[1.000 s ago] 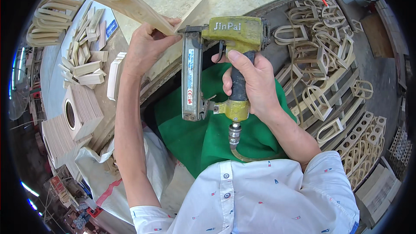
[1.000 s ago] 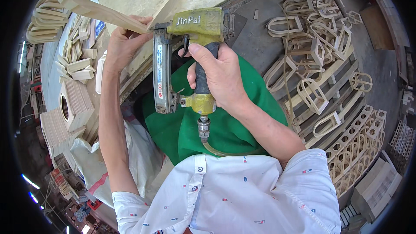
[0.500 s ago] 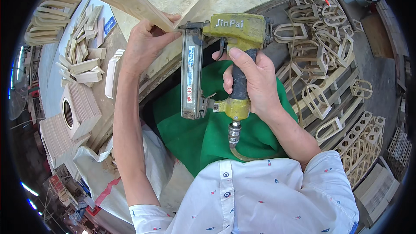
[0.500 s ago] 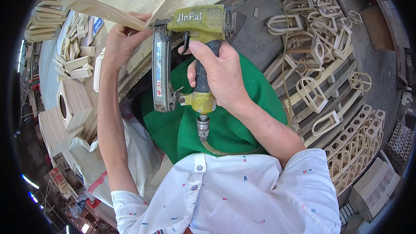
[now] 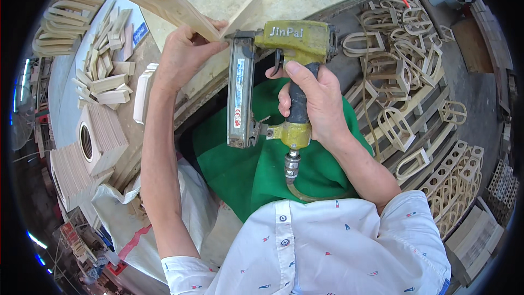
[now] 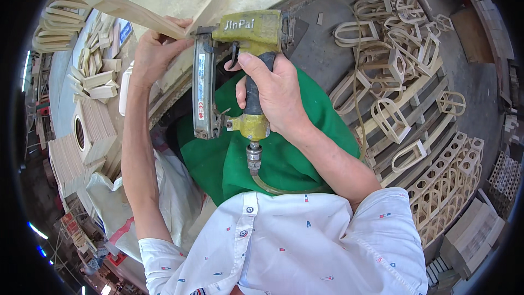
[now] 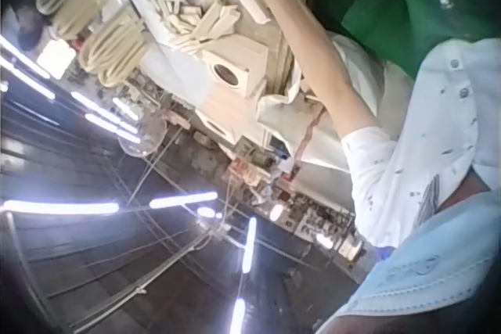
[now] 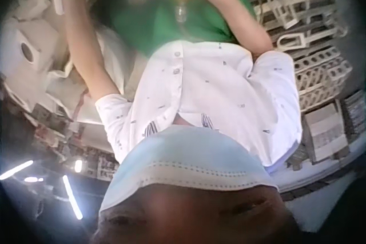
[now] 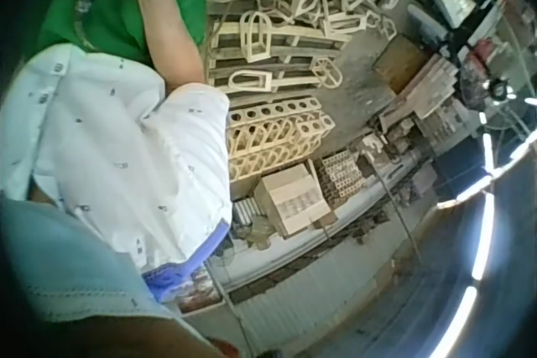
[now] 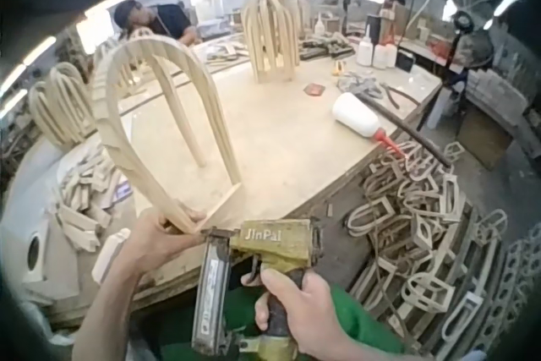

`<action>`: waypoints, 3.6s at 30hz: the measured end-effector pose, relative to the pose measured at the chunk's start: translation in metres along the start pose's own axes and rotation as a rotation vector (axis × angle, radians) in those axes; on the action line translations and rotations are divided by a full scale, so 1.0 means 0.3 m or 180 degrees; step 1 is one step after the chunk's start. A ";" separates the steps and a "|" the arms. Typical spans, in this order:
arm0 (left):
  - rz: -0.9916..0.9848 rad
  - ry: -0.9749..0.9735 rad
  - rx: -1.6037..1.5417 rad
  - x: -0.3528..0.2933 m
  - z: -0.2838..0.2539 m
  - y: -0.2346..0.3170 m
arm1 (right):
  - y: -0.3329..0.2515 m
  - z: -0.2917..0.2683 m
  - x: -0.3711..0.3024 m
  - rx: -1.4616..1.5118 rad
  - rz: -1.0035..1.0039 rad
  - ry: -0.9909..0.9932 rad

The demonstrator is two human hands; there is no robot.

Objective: The person assembles small wooden frames by applying glue to the joints and securing them with a pneumatic nail gun. They handle multiple wooden pieces, aligning them into rectangular shapes and fastening them together. The process involves picking up wood, applying adhesive, and using the nail gun to complete the assembly.

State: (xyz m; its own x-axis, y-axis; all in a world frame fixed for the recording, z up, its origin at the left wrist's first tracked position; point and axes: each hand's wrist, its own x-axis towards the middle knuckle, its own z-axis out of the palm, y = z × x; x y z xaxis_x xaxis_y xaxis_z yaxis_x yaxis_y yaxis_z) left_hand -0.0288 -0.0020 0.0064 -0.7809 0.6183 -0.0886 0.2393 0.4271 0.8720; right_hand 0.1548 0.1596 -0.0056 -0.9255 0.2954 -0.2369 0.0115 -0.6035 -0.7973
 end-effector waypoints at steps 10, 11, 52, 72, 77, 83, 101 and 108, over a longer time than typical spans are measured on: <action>0.0047 -0.0098 0.0010 -0.007 -0.016 0.011 | 0.003 -0.018 0.004 0.0022 0.0061 -0.0034; 0.0048 -0.0094 -0.0057 -0.007 -0.017 0.007 | 0.003 -0.013 0.004 0.0009 0.0048 -0.0041; -0.0451 -0.0740 -0.0543 0.263 -0.028 0.038 | -0.173 -0.142 0.154 -0.0053 -0.0129 0.0070; -0.0435 -0.0856 -0.0647 0.271 -0.017 0.051 | -0.161 -0.139 0.175 0.0058 -0.0052 0.0103; -0.0431 -0.0779 -0.0612 0.264 -0.011 0.062 | -0.166 -0.146 0.184 0.0084 -0.0107 0.0169; -0.0445 -0.0824 -0.0756 0.268 -0.010 0.057 | -0.169 -0.140 0.201 0.0020 -0.0077 0.0103; -0.0007 -0.0732 -0.0473 0.264 0.005 0.050 | -0.548 -0.060 0.161 -0.2421 -0.0519 -0.0555; 0.0058 -0.0919 -0.0762 0.286 -0.007 0.014 | -0.418 -0.095 0.174 -0.5178 -0.2861 -0.1751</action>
State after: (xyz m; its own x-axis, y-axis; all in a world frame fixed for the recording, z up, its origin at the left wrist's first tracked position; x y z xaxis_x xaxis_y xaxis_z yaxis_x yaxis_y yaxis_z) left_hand -0.0961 0.0516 0.0036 -0.5747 0.7996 -0.1745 0.0833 0.2692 0.9595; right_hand 0.1157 0.2719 0.0662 -0.8554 -0.3454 0.3859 -0.4742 0.8219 -0.3157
